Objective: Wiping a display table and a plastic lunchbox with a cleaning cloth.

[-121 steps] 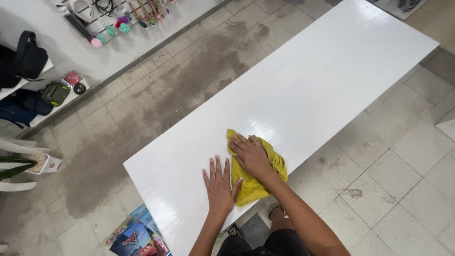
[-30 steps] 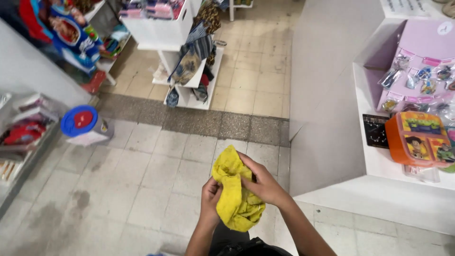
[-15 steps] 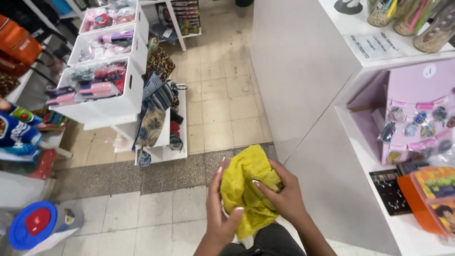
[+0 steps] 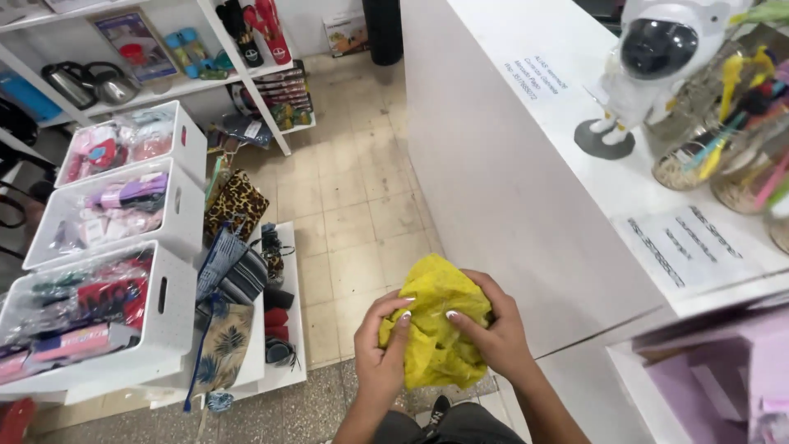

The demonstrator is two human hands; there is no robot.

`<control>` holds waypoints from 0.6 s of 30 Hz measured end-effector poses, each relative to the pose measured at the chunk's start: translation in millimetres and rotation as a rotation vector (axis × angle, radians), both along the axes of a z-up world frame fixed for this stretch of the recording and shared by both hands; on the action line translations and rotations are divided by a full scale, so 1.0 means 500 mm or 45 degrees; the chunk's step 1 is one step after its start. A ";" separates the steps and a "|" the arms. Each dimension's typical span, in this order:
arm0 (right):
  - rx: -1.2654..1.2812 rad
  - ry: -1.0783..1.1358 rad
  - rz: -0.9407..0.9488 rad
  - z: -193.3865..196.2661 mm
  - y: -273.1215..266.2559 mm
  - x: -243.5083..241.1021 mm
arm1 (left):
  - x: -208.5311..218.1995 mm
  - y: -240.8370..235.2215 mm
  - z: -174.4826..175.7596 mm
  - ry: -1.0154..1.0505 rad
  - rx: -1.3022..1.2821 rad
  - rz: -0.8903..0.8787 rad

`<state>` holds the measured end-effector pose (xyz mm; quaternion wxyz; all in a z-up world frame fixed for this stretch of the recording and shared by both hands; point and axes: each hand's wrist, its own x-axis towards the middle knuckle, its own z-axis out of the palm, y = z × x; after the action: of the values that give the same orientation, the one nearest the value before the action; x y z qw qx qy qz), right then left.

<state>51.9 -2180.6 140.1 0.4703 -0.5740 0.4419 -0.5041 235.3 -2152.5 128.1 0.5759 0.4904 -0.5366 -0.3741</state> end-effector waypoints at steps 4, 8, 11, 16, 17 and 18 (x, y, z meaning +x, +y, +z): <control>-0.057 0.117 -0.016 0.003 -0.175 0.022 | 0.018 -0.172 -0.010 -0.008 -0.021 0.100; -0.063 0.217 -0.108 -0.007 -0.358 0.036 | 0.039 -0.369 -0.032 -0.058 -0.029 0.058; -0.123 0.265 -0.247 -0.024 -0.499 0.047 | 0.063 -0.537 -0.042 -0.089 -0.108 -0.026; -0.090 0.202 -0.393 0.015 -0.712 0.094 | 0.090 -0.817 -0.008 -0.038 -0.102 -0.186; -0.102 0.161 -0.366 0.032 -0.749 0.101 | 0.093 -0.872 0.004 -0.016 -0.068 -0.210; -0.113 0.161 -0.404 0.032 -0.783 0.099 | 0.091 -0.927 0.019 -0.017 -0.082 -0.247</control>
<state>101.3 -2572.3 156.3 0.3305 -0.5478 0.5329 -0.5539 280.9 -2615.8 137.5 0.5488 0.4198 -0.5971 -0.4075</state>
